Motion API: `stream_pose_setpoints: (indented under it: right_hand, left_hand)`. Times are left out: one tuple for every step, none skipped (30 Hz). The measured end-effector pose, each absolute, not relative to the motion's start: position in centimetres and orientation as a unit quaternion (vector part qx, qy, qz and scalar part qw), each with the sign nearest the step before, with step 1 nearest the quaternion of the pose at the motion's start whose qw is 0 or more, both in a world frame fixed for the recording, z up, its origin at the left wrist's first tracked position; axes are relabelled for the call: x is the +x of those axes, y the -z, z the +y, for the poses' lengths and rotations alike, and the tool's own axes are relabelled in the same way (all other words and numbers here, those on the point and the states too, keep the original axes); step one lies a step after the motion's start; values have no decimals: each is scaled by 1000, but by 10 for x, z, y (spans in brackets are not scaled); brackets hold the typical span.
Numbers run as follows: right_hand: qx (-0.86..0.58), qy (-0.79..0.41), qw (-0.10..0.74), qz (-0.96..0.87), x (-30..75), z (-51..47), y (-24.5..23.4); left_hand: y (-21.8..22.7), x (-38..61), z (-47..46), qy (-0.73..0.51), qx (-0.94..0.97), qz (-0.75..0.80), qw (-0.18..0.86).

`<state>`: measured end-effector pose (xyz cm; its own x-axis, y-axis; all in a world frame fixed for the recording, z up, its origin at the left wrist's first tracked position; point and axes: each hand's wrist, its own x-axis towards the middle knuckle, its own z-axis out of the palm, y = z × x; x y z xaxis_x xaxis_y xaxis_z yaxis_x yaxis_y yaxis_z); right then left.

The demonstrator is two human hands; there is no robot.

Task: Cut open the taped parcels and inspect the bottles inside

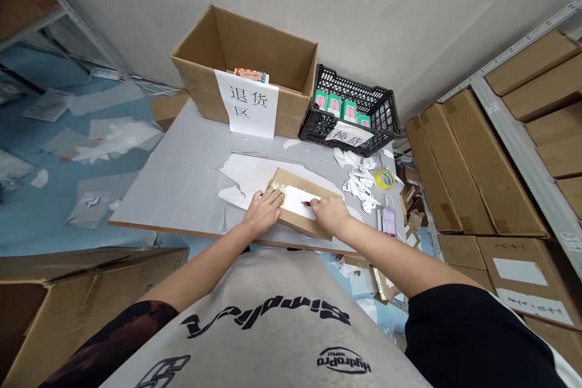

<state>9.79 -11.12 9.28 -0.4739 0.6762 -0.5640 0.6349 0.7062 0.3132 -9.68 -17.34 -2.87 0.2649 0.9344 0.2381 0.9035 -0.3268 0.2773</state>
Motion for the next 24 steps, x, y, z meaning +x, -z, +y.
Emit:
stream_pose_setpoints:
  right_hand:
    - [383, -30, 343, 857, 100, -111, -94]
    - [382, -27, 344, 857, 101, -111, -95]
    - [381, -24, 345, 857, 103, -112, -96]
    - [380, -21, 346, 857, 104, -112, -97]
    - [380, -19, 348, 857, 106, -112, -98]
    - [381, -17, 352, 855, 109, -113, -99]
    - [382, -17, 356, 853, 113, -113, -100]
    - [384, -17, 359, 850, 117, -114, -102]
    - [386, -16, 361, 849, 123, -114, -103]
    - [387, -15, 363, 847, 130, -115, -104]
    - [389, -12, 363, 847, 136, -115, -105]
    - [389, -8, 363, 847, 143, -116, -106]
    - [390, -5, 361, 847, 148, -116, -107]
    - [391, -2, 358, 848, 153, -117, -107]
    - [391, 1, 355, 849, 157, -117, -106]
    - [390, 4, 351, 851, 160, -118, -106]
    - [390, 8, 347, 853, 163, -118, -105]
    - [391, 12, 345, 853, 165, -117, -103]
    - [392, 17, 343, 853, 167, -117, -102]
    - [394, 23, 341, 853, 169, -116, -101]
    - [396, 28, 337, 854, 171, -115, -100]
    - [399, 34, 334, 854, 173, -113, -98]
    - [402, 40, 331, 853, 175, -112, -98]
    - [405, 46, 329, 852, 177, -111, -97]
  left_hand:
    - [28, -97, -173, -180, 794, 579, 43]
    - [28, -97, -174, -178, 794, 579, 44]
    - [27, -97, -174, -176, 795, 580, 43]
    - [27, -97, -174, -174, 795, 580, 42]
    - [26, -97, -174, -172, 795, 580, 41]
    - [26, -97, -175, -170, 796, 580, 40]
    - [25, -97, -175, -169, 796, 579, 39]
    - [25, -97, -175, -167, 797, 579, 38]
    - [24, -97, -175, -166, 797, 579, 38]
    - [24, -97, -175, -166, 797, 579, 37]
    - [24, -98, -175, -166, 797, 579, 36]
    - [25, -98, -176, -167, 797, 579, 35]
    - [25, -99, -176, -169, 797, 578, 34]
    - [26, -99, -177, -170, 797, 578, 33]
    - [26, -99, -177, -171, 796, 580, 32]
    - [25, -97, -178, -173, 790, 587, 31]
    - [24, -94, -178, -174, 784, 596, 29]
    - [23, -89, -177, -177, 779, 601, 27]
    - [21, -82, -176, -180, 781, 597, 26]
    - [19, -74, -174, -183, 793, 580, 26]
    - [18, -65, -173, -184, 814, 550, 28]
    - [17, -56, -171, -185, 838, 513, 32]
    - [16, -48, -169, -184, 859, 476, 36]
    - [16, -41, -167, -180, 874, 450, 40]
